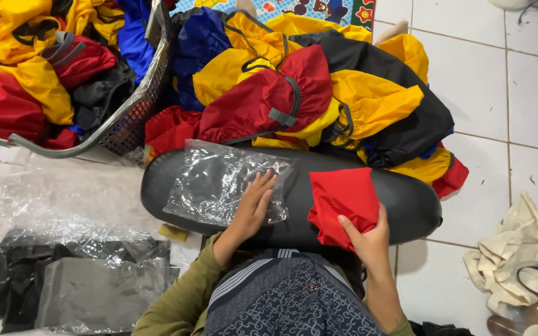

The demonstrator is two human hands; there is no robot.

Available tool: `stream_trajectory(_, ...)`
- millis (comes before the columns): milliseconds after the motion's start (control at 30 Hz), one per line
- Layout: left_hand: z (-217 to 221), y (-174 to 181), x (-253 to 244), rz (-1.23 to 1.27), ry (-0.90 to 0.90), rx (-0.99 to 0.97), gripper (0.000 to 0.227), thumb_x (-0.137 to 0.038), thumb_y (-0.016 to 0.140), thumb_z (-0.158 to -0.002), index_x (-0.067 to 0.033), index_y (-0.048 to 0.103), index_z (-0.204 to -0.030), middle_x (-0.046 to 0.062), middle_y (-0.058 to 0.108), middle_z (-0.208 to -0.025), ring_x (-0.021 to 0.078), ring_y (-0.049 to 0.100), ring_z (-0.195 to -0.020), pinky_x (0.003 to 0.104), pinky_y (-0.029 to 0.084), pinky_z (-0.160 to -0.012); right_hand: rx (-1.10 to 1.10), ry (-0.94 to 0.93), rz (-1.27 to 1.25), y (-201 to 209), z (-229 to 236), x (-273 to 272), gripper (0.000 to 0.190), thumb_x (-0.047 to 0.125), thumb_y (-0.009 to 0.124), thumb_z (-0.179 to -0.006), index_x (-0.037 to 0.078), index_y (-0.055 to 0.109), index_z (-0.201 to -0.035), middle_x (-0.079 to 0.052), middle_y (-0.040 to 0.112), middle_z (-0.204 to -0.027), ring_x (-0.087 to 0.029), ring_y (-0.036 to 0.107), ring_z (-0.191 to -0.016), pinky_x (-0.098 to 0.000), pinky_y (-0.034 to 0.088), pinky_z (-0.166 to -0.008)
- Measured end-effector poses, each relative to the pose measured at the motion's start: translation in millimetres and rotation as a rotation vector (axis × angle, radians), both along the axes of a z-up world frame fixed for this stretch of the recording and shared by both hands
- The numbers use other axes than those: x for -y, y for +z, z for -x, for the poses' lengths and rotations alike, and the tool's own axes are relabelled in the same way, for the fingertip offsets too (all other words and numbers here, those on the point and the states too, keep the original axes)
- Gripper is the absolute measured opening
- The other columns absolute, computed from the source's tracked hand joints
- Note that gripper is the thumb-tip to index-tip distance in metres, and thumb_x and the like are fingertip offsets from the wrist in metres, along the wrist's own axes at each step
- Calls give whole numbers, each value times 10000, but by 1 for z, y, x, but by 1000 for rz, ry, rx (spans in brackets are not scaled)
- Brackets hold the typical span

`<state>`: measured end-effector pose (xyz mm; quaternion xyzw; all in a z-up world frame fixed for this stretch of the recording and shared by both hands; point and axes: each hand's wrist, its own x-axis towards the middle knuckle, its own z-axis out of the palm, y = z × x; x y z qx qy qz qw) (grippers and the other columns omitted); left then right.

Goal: The person uses shears to cut a white elastic band, places a folded red textile item into a clear plastic bag, and then inserts that bag into a larger black shipping mailer.

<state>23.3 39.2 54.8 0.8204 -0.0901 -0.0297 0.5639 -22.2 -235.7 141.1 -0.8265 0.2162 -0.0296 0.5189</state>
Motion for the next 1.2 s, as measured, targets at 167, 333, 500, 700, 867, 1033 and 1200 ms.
stream_trajectory(167, 6, 47, 0, 92, -107, 16, 459, -227, 428, -1087, -190, 502, -1539, 153, 395, -1632, 436, 242, -1517, 626, 186, -1216, -20, 76, -61, 11, 1, -17, 797, 213, 967, -656, 52, 605, -1348, -256, 678, -1196, -387, 641, -1174, -544, 460, -1044)
stream_trajectory(333, 14, 58, 12, 39, -154, 108, 479, -217, 457, -1080, -170, 480, -1556, 172, 374, -1643, 468, 247, -1505, 644, 163, -1201, -21, 143, -57, 26, 5, -36, 834, 173, 950, -634, 20, 579, -1366, -294, 671, -1217, -436, 634, -1209, -562, 460, -1056)
stream_trajectory(500, 18, 55, 25, 224, -6, 166, 456, -212, 358, -1120, -75, 397, -1553, 160, 370, -1639, 345, 290, -1560, 476, 241, -1286, -86, 95, 112, 35, 12, -48, 821, 266, 814, -726, 129, 468, -1459, -120, 666, -1359, -262, 671, -1222, -362, 556, -993)
stream_trajectory(700, 27, 47, 41, -8, -175, 233, 557, -282, 334, -1122, -42, 252, -1617, 143, 226, -1703, 342, 136, -1599, 511, 114, -1299, 13, 247, -79, 27, 21, -46, 749, 229, 839, -704, 106, 525, -1372, -88, 653, -1314, -200, 660, -1173, -313, 537, -1007)
stream_trajectory(867, 34, 68, 43, 98, -219, 334, 637, -370, 252, -1136, -24, 73, -1640, 181, 65, -1732, 351, 89, -1621, 526, 90, -1321, -14, 312, -426, 35, 20, -45, 767, 117, 793, -726, 109, 440, -1407, -144, 666, -1274, -214, 690, -1101, -318, 578, -954)
stream_trajectory(1033, 35, 72, 42, 129, -229, 297, 630, -385, 257, -1123, -46, 141, -1641, 172, 72, -1736, 345, 57, -1626, 567, 16, -1298, -45, 559, -195, 19, 22, -41, 832, 133, 779, -764, 136, 393, -1501, -118, 549, -1482, -219, 632, -1265, -323, 520, -1070)
stream_trajectory(1200, 35, 71, 45, -104, -296, 446, 642, -452, 354, -1102, -115, 255, -1640, 200, 97, -1730, 434, 46, -1616, 651, 54, -1272, -203, 451, -452, 26, 9, -51, 835, 108, 751, -758, 133, 445, -1534, -119, 703, -1375, -210, 690, -1227, -336, 531, -1074)
